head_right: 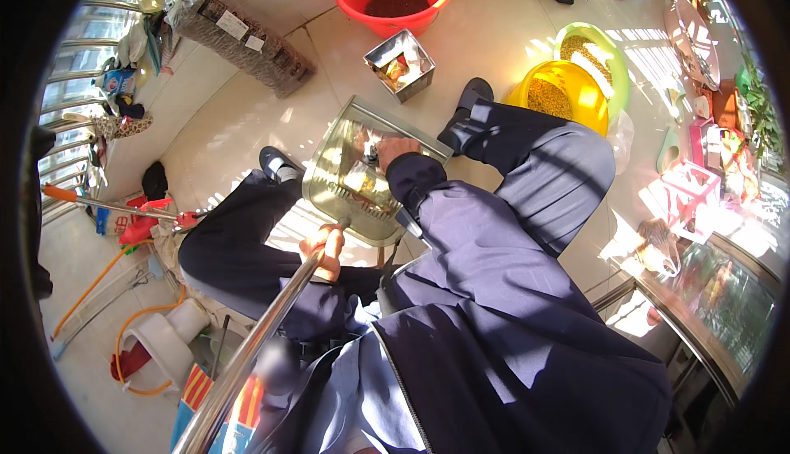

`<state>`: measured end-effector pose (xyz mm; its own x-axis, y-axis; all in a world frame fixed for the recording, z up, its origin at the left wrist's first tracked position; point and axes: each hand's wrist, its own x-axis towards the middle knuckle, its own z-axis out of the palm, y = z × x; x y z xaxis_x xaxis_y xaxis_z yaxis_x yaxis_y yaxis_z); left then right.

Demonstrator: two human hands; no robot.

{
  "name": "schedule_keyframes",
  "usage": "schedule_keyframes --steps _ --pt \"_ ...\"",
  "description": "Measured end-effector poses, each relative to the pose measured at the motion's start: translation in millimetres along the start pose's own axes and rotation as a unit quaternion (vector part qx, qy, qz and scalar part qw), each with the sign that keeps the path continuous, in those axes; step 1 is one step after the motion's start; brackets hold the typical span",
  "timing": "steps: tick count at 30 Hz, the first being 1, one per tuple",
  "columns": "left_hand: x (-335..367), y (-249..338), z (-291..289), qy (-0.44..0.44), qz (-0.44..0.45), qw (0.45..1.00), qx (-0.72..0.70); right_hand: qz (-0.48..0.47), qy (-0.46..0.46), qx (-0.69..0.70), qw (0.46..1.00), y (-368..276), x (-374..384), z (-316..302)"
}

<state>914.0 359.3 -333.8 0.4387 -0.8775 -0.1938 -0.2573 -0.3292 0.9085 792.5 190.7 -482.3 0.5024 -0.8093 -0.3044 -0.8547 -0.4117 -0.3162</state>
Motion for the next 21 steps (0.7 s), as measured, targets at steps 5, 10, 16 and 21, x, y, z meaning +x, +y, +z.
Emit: schedule_keyframes --steps 5,10,16,21 --pt "3 0 0 -0.002 0.004 1.0 -0.008 -0.043 -0.09 -0.001 0.995 -3 4 -6" --pt "-1 -4 0 0.002 0.008 1.0 -0.017 -0.029 -0.081 0.007 0.996 -4 0 -11" --pt "-2 -7 -2 0.0 -0.019 1.0 -0.019 -0.094 -0.179 -0.023 0.979 -8 -8 -11" --pt "-3 -5 -5 -0.007 -0.034 0.999 0.04 -0.103 -0.155 -0.038 0.982 -18 -11 -14"
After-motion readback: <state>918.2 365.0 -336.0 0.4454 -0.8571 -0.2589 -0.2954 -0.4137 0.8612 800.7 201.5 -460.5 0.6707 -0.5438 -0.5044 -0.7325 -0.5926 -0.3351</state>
